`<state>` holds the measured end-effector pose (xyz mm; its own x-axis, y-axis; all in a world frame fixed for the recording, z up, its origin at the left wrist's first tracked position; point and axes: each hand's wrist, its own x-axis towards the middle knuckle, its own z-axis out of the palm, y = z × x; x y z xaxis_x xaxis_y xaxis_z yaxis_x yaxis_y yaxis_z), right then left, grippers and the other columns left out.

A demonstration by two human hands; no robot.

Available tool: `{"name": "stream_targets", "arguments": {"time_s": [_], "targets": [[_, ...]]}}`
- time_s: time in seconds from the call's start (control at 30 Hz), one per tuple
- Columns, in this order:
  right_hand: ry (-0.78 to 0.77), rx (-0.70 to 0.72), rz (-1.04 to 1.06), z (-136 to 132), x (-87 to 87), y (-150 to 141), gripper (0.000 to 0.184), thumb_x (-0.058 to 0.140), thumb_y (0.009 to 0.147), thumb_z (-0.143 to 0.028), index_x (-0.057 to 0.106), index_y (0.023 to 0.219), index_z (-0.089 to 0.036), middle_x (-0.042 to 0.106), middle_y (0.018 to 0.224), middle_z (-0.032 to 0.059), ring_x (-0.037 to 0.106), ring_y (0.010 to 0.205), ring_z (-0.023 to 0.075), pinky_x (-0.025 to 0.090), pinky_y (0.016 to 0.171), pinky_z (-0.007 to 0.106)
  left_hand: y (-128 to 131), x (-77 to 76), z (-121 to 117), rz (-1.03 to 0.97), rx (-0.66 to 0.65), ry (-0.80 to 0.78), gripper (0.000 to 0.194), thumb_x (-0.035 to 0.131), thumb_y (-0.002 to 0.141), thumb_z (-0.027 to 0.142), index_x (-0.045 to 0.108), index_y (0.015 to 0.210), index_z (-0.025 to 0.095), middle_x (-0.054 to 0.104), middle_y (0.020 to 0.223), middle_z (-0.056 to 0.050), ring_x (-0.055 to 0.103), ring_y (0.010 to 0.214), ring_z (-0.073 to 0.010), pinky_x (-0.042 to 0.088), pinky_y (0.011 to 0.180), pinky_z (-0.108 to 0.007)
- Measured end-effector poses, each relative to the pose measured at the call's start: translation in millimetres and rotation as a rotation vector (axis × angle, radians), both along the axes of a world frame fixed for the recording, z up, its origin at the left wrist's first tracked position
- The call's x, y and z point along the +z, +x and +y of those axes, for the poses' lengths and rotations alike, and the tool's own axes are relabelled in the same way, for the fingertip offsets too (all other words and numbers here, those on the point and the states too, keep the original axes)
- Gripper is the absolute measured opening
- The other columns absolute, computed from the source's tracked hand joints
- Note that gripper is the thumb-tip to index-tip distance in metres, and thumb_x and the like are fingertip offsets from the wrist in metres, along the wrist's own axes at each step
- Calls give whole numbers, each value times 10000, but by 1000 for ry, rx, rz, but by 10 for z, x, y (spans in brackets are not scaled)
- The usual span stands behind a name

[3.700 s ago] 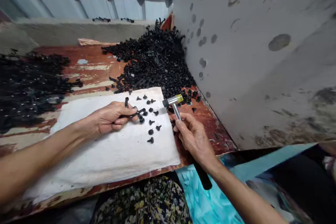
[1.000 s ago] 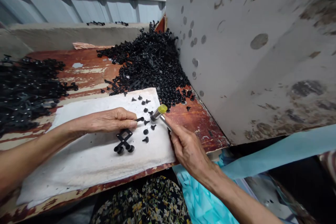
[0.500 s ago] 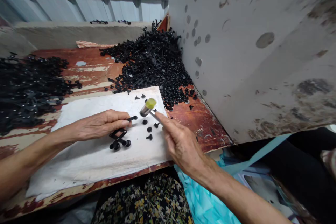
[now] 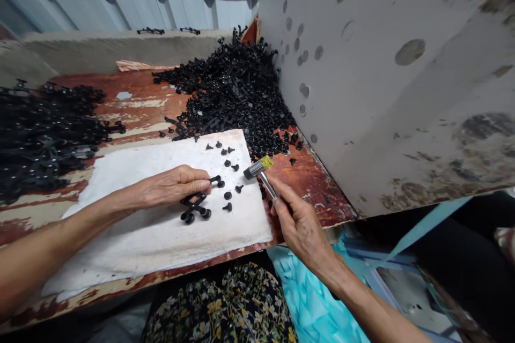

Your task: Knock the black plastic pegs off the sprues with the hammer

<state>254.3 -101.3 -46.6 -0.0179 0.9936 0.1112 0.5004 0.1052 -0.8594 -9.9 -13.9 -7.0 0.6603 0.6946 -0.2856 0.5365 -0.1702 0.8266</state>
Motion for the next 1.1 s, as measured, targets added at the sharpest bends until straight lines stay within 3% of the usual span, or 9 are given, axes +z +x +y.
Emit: {"name": "stream_targets", "arguments": {"time_s": [0.13, 0.37, 0.83, 1.1], "targets": [[-5, -5, -22, 3, 1, 4, 476, 457, 912, -324, 607, 1330, -150, 692, 818, 69, 627, 693, 193, 547, 750, 360, -1, -21, 7, 2, -7, 7, 355, 487, 884, 426, 526, 650, 163, 450, 570, 26, 348, 525, -84, 281, 493, -204], [36, 24, -34, 2, -9, 12, 473, 455, 904, -312, 616, 1313, -138, 681, 785, 58, 625, 669, 179, 550, 748, 340, 7, -5, 18, 21, -41, -9, 399, 441, 891, 486, 514, 672, 160, 445, 576, 30, 344, 519, -81, 283, 487, -209], [45, 39, -15, -2, -8, 16, 436, 463, 918, -263, 613, 1316, -166, 731, 941, 85, 692, 852, 205, 571, 814, 354, 3, -58, 38, 45, -75, 39, 424, 398, 909, 494, 474, 642, 174, 420, 577, 35, 331, 522, -82, 279, 493, -221], [123, 94, -45, -4, -39, 7, 429, 456, 940, -195, 594, 1346, -187, 698, 1232, 109, 706, 1020, 218, 580, 886, 362, 93, 73, -61, 317, -2, 263, 347, 379, 898, 383, 372, 602, 202, 358, 550, 38, 323, 524, -103, 241, 529, -256]]}}
